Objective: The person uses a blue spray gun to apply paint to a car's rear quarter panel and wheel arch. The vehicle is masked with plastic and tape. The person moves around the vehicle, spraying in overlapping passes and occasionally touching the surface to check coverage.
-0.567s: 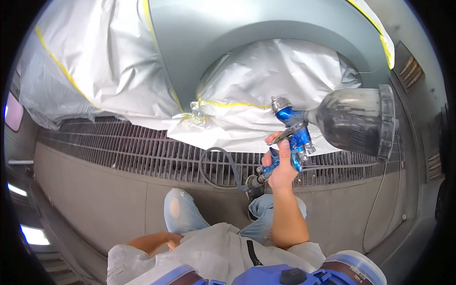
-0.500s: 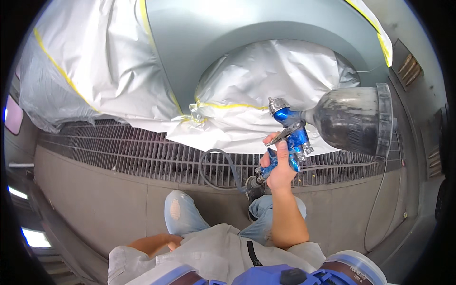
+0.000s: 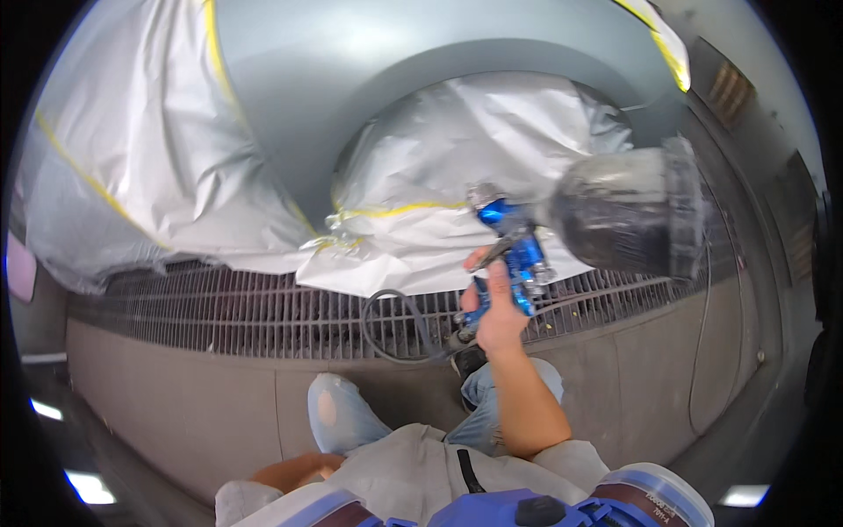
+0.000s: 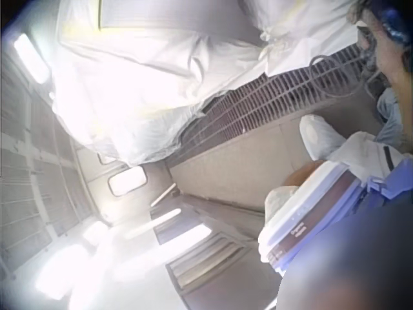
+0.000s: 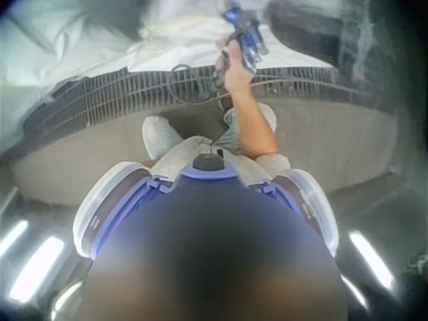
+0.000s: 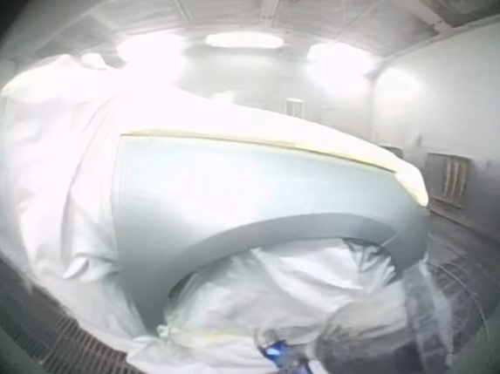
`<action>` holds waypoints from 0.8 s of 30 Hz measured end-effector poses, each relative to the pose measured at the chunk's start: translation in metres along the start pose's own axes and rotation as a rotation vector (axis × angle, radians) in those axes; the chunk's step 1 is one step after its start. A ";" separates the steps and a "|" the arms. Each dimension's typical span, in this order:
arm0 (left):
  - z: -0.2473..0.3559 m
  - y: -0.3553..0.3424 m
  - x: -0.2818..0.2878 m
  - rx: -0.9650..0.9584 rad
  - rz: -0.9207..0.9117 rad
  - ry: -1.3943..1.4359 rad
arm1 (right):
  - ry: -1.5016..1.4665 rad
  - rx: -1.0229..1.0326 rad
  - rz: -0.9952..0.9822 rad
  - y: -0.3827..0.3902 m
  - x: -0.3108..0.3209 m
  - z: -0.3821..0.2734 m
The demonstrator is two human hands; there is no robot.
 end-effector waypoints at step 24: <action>0.028 0.001 0.128 0.192 -0.056 0.104 | -0.053 -0.156 -0.032 0.005 0.001 0.010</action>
Point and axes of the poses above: each hand's wrist, its own y-axis away from the middle knuckle, its own x-axis out of the back of the hand, z = x × y, the point moved 2 cm from there along -y, towards the middle knuckle, and after that the axes turned 8 degrees about -y, right-handed, at the moved point
